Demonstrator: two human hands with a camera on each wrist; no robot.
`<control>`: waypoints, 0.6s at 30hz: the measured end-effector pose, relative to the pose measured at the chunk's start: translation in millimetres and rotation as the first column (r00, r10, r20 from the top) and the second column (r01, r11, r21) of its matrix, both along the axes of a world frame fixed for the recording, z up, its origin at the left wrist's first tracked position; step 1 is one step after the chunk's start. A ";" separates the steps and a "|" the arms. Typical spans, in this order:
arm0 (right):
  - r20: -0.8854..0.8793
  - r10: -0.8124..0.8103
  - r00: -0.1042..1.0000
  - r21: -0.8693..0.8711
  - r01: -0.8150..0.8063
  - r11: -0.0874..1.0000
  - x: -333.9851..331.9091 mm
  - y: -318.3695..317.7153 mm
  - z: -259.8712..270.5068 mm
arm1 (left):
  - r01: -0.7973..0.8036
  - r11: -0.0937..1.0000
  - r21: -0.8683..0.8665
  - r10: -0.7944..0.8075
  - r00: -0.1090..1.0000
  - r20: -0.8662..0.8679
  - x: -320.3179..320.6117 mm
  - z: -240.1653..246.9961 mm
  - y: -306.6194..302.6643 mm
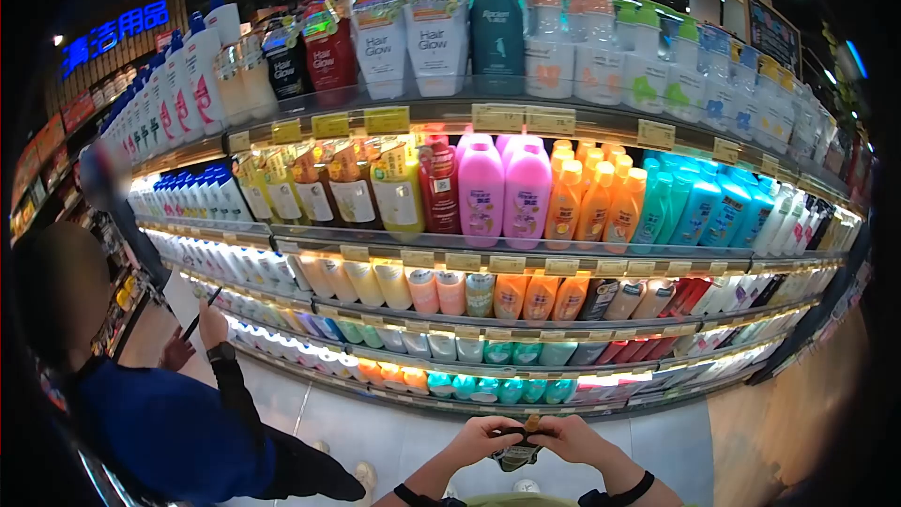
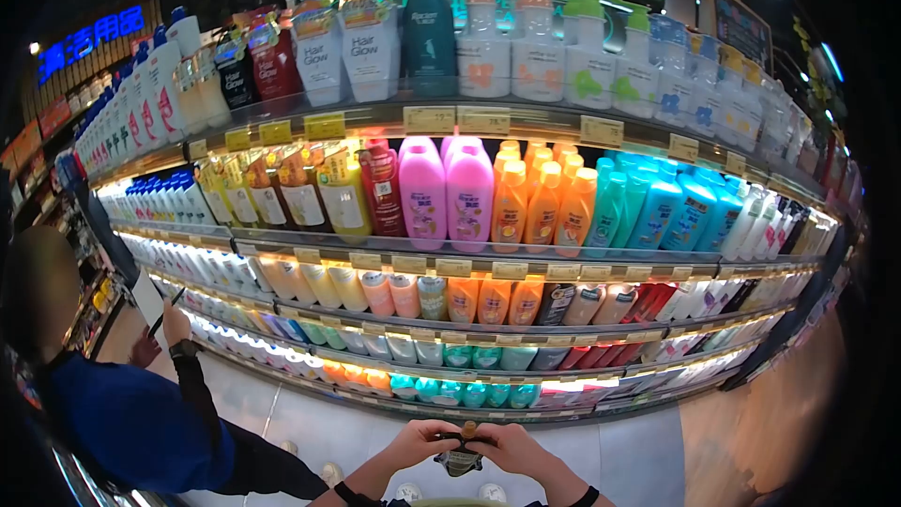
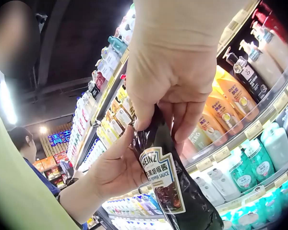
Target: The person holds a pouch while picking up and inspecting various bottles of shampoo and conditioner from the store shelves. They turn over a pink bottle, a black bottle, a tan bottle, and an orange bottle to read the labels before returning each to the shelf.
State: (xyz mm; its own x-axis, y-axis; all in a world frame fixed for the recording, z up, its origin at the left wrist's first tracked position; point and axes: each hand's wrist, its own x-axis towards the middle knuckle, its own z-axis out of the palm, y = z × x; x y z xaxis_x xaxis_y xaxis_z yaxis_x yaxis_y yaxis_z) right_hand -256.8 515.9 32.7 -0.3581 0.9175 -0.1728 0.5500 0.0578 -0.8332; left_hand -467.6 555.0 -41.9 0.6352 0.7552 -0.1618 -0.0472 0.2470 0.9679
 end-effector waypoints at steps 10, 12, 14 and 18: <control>-0.022 0.169 0.985 0.073 -0.167 0.983 -21.0 10.8 -11.5 | -0.155 0.985 0.073 0.155 0.988 0.012 -22.9 -1.5 -19.8; -0.018 0.190 0.982 0.038 -0.189 0.981 -28.5 14.3 -8.0 | -0.208 0.975 0.077 0.205 0.978 0.044 -30.0 -4.3 -23.3; -0.013 0.212 0.977 0.003 -0.212 0.977 -35.9 17.5 -10.0 | -0.248 0.965 0.080 0.245 0.968 0.047 -37.8 -2.5 -26.9; -0.095 0.218 0.971 -0.046 -0.223 0.974 -51.9 20.8 -14.6 | -0.306 0.947 0.104 0.306 0.952 0.016 -55.7 6.0 -33.9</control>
